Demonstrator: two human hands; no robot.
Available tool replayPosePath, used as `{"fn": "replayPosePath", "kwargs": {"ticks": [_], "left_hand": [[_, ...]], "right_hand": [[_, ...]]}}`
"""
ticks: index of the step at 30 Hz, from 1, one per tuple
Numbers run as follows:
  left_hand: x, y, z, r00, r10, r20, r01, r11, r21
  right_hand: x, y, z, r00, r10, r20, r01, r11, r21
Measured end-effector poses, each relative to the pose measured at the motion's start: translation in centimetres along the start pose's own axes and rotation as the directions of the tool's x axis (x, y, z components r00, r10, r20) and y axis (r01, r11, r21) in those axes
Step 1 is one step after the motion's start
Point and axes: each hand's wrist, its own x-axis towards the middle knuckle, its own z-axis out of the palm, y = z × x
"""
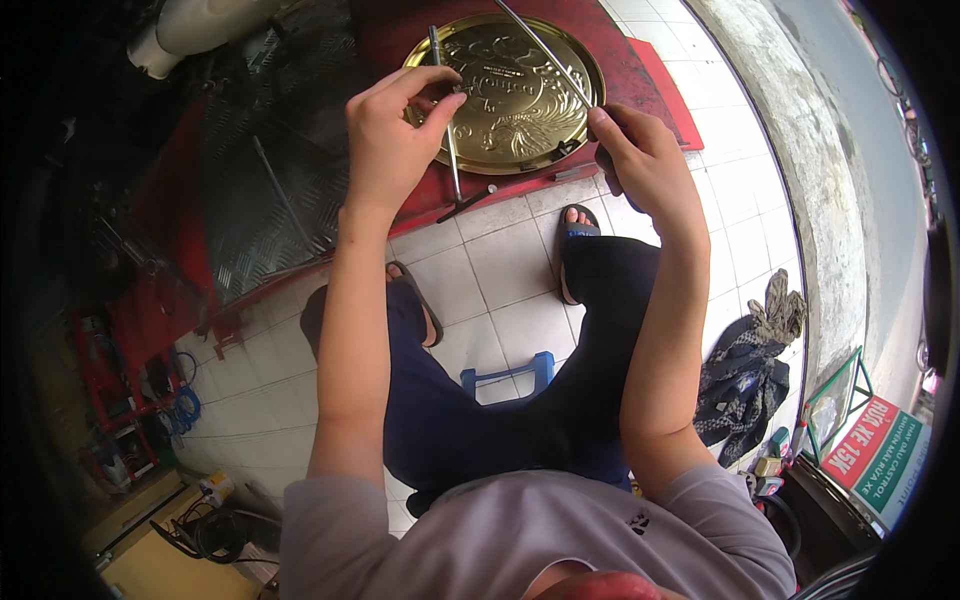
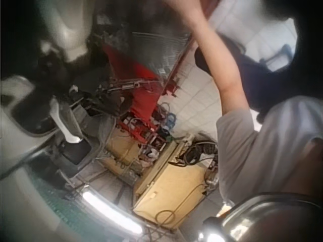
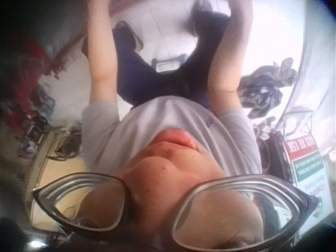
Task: The person uses a T-handle wrench to loosen a bolt on the motorcycle's engine casing. They then use a screwdriver to remove a screw from the side panel. The person removes the side panel and places it aside.
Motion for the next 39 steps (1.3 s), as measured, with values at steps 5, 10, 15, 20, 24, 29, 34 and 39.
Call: {"fn": "replayPosePath", "kwargs": {"ticks": [5, 10, 15, 20, 24, 29, 34, 39], "left_hand": [[-1.4, -0.3, -4.3, 0.961, 0.034, -0.275, -0.083, 0.982, -0.169], [-3.5, 0.1, -8.3, 0.924, 0.079, -0.375, -0.124, 0.988, -0.097], [-4.9, -0.1, -10.8, 0.889, 0.047, -0.455, -0.132, 0.979, -0.155], [-5.3, -0.2, -11.8, 0.883, 0.028, -0.468, -0.127, 0.975, -0.182], [-5.5, -0.2, -11.9, 0.886, -0.017, -0.463, -0.102, 0.967, -0.232], [-5.4, -0.2, -11.5, 0.900, -0.138, -0.412, -0.088, 0.870, -0.484], [-5.3, -0.3, -11.0, 0.928, -0.326, -0.182, 0.044, 0.581, -0.813], [-5.4, -0.7, -9.9, 0.914, -0.405, 0.022, 0.126, 0.231, -0.965]], "right_hand": [[-2.0, -0.4, 0.8, 0.973, -0.124, 0.196, 0.115, 0.992, 0.057], [-3.9, -0.7, 1.5, 0.943, -0.199, 0.266, 0.184, 0.980, 0.080], [-4.7, -0.3, 2.4, 0.911, -0.264, 0.318, 0.249, 0.964, 0.089], [-4.5, -0.5, 3.6, 0.879, -0.295, 0.375, 0.308, 0.951, 0.025], [-4.4, -0.4, 4.2, 0.879, -0.294, 0.375, 0.312, 0.950, 0.012], [-4.4, -0.2, 4.3, 0.888, -0.283, 0.362, 0.311, 0.950, -0.018], [-4.6, -0.4, 4.3, 0.887, -0.302, 0.350, 0.324, 0.946, -0.005], [-4.7, -0.3, 4.2, 0.889, -0.299, 0.346, 0.311, 0.950, 0.022]]}}
